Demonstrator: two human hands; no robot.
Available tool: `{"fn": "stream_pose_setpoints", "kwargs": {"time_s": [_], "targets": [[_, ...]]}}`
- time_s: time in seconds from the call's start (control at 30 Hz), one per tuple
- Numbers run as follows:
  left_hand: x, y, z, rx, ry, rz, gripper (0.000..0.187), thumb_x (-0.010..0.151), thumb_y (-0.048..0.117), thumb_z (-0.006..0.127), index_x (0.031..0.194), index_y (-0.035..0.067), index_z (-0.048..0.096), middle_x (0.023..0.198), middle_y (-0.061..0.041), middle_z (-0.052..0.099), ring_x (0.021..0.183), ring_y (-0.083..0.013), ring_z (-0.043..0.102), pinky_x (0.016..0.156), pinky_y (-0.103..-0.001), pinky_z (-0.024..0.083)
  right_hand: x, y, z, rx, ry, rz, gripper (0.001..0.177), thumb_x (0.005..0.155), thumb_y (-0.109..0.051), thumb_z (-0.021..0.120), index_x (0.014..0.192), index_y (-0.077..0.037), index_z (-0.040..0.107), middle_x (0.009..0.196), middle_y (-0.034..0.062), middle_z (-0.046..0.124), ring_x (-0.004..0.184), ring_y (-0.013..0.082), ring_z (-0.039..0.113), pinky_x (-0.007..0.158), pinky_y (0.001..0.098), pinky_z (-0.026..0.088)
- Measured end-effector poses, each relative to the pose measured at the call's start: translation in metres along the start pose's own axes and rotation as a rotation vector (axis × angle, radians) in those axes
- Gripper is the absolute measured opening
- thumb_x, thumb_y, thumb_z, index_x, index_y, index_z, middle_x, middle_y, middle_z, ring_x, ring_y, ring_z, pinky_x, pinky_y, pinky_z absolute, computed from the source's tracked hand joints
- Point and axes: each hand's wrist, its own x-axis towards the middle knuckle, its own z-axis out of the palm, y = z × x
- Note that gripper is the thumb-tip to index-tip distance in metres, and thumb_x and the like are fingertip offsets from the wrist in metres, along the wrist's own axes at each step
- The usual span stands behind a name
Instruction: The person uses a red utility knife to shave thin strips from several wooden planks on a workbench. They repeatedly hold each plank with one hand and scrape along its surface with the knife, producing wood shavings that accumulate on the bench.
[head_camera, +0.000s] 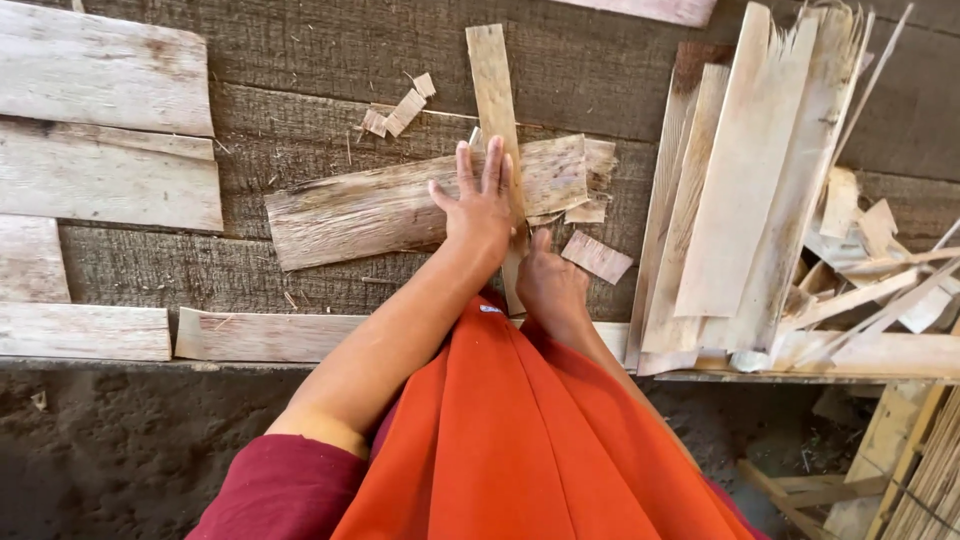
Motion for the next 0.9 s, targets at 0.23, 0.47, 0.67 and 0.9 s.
{"fn": "stream_pose_setpoints", "kwargs": {"time_s": [0.23,0.47,0.67,0.9], "targets": [[-0.003,0.001,-0.001,-0.04,-0.036,0.004,0.104,0.095,0.03,0.072,0.164,0.011,-0.004,0.167,-0.006,-0.027,0.147,-0.0526,-0.025,0.098,-0.091,0.011,0.01,0.023,0.026,0.153,0.037,0.028,0.023,0.104,-0.034,0.034,0.114,-0.013,0.038,0.079,0.026,0.069,0.085,0.055,0.07,0.079,0.0633,0.053],[-0.015,0.0,-0.012,-0.01,-0.034,0.005,0.102,0.096,0.034,0.071,0.164,0.01,0.0,0.169,-0.007,-0.024,0.149,-0.0513,-0.021,0.102,-0.088,0.013,0.005,-0.002,-0.049,0.221,0.007,0.02,0.026,0.105,-0.034,0.029,0.118,-0.014,0.04,0.086,0.0277,0.069,0.09,0.0526,0.071,0.079,0.0601,0.053],[0.004,-0.003,0.005,-0.033,-0.015,0.007,0.104,0.094,0.036,0.072,0.164,0.013,-0.001,0.168,-0.005,-0.026,0.148,-0.0521,-0.022,0.101,-0.089,0.012,0.066,-0.013,-0.053,0.195,0.049,-0.009,0.025,0.104,-0.036,0.029,0.119,-0.017,0.037,0.09,0.025,0.069,0.091,0.0496,0.071,0.08,0.0594,0.052],[0.004,-0.003,0.005,-0.046,-0.018,-0.001,0.092,0.099,0.03,0.063,0.164,0.019,-0.001,0.168,0.001,-0.026,0.148,-0.0496,-0.025,0.101,-0.089,0.012,0.079,-0.028,-0.074,0.201,-0.046,-0.03,0.027,0.103,-0.032,0.03,0.12,-0.013,0.038,0.101,0.0322,0.068,0.103,0.0534,0.067,0.091,0.0631,0.048]]}}
